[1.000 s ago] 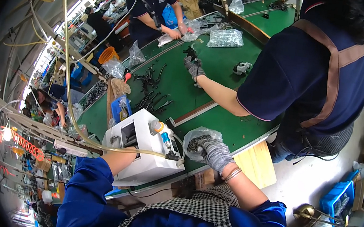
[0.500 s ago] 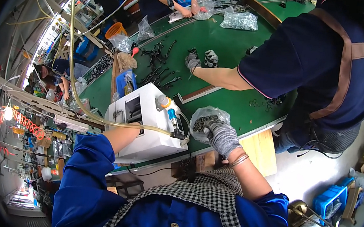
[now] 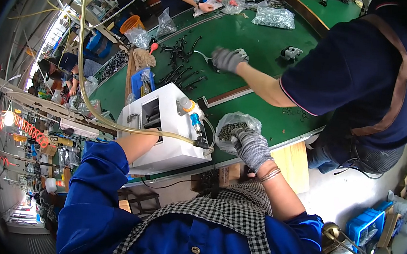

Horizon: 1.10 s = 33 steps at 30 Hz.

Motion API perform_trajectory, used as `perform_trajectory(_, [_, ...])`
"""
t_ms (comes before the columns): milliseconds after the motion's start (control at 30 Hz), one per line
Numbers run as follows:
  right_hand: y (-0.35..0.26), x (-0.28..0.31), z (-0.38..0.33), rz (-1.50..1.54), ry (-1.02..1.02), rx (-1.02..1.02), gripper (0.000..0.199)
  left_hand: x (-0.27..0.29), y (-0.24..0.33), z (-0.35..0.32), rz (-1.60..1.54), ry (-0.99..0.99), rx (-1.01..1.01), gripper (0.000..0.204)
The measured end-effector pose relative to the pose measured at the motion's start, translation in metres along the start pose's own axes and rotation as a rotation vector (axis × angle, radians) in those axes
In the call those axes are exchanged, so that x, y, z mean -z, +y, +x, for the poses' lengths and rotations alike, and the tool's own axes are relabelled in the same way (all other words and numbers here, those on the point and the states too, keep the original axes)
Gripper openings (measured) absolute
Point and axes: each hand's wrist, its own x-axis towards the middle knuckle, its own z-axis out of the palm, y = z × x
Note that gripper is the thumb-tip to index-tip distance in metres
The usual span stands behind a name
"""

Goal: Packaging small electronic or mechanical parts using an automated sealing machine on an assembly line.

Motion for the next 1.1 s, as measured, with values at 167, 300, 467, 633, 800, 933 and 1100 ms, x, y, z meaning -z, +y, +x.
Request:
perform_trajectory(167, [-0.001,-0.001,0.001,-0.012,0.003,-0.011,0.021,0.003,0.003,-0.022,0.086,0.018,-0.039,0.054])
perform_trajectory(300, [-0.002,-0.003,0.001,0.012,0.041,0.029,0.021,0.001,-0.005,-0.024,0.165,0.031,-0.072,0.054])
perform_trajectory(467, [-0.004,-0.005,-0.001,-0.015,0.017,0.016,0.021,0.000,-0.012,-0.029,0.256,0.046,-0.104,0.053])
perform_trajectory(633, [-0.003,-0.004,-0.001,-0.015,0.006,0.006,0.021,-0.002,-0.018,-0.033,0.347,0.063,-0.144,0.052])
perform_trajectory(800, [0.006,-0.012,0.001,-0.007,0.031,0.064,0.021,0.000,-0.004,-0.041,0.433,0.110,-0.196,0.051])
perform_trajectory(933, [0.003,-0.014,0.003,0.016,0.079,0.117,0.020,-0.001,-0.002,-0.030,0.511,0.136,-0.227,0.051])
perform_trajectory(1100, [-0.001,-0.018,0.004,-0.015,0.077,0.106,0.020,-0.005,-0.016,-0.039,0.628,0.138,-0.250,0.050])
